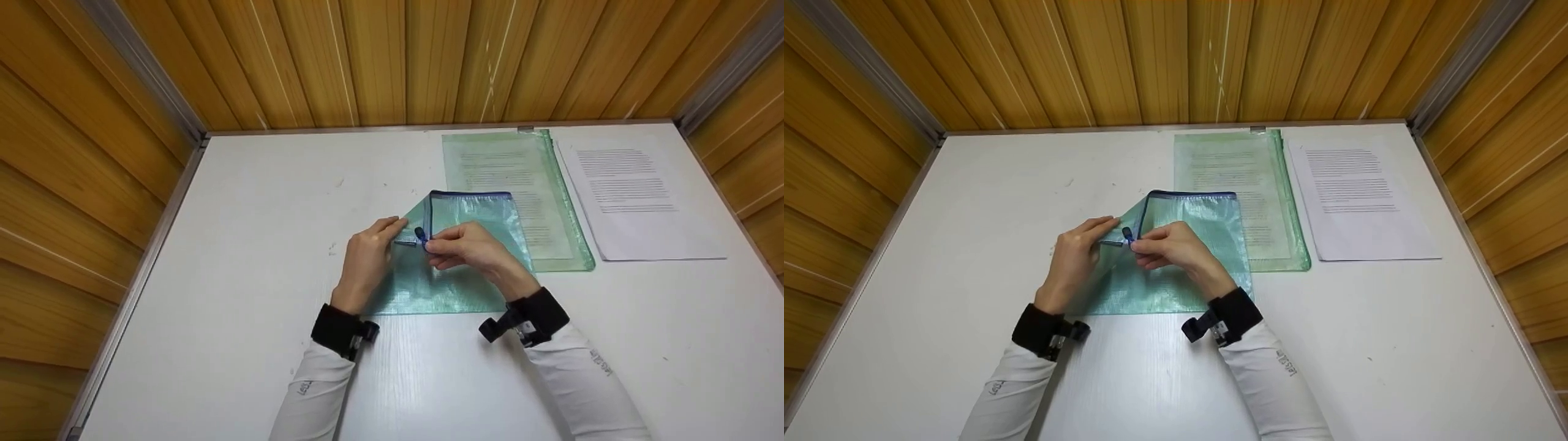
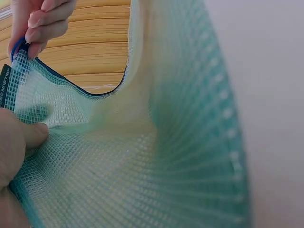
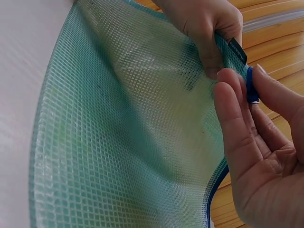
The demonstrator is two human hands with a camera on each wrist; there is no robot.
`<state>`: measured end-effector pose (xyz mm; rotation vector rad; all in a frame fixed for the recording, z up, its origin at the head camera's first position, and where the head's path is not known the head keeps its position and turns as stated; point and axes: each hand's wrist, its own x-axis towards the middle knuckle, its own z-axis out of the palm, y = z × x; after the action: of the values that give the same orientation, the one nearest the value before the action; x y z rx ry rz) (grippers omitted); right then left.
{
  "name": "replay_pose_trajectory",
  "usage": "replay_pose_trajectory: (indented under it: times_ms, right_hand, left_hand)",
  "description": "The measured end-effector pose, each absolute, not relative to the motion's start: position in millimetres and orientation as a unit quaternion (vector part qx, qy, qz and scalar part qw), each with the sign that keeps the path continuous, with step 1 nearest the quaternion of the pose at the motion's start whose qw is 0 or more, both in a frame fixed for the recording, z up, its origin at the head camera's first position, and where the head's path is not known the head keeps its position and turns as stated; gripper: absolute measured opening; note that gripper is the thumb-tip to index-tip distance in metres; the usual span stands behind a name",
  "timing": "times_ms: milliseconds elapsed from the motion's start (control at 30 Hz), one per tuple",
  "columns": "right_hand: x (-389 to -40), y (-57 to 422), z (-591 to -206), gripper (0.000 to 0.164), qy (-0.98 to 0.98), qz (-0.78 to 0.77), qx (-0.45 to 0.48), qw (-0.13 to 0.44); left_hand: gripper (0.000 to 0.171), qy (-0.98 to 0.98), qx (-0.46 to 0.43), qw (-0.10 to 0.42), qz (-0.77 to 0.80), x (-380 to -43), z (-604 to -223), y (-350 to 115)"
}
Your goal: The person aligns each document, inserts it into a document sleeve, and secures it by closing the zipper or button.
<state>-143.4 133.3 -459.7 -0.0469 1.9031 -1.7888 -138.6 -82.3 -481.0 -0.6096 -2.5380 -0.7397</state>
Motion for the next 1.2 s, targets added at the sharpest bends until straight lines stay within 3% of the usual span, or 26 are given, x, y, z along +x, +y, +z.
replay_pose_trajectory:
  times_ms: [267,467,667,867,1200]
  right_hand:
    - [-145,140,-462,0.037,0.710,-0.660,-0.009,0.244]
    - [-145,139,-462,0.038,0.716,-0.654,-0.015,0.243]
    - [-148,140,-461,0.039,0.720,-0.651,-0.014,0.239]
    - [-149,138,-459,0.040,0.722,-0.648,-0.031,0.239]
    - [-151,146,-462,0.041,0.761,-0.607,-0.018,0.227]
  left_hand:
    - [0.041,-0.913,-0.216,0.194,-0.287,-139,-482,-86]
    - [0.035,-0.921,-0.216,0.196,-0.260,-135,-481,-92]
    - [0.037,-0.920,-0.259,0.212,-0.205,-135,-472,-92]
    - [0.026,-0.911,-0.317,0.213,-0.155,-140,-460,-85]
    - [0.028,-0.914,-0.322,0.202,-0.144,-142,-457,-84]
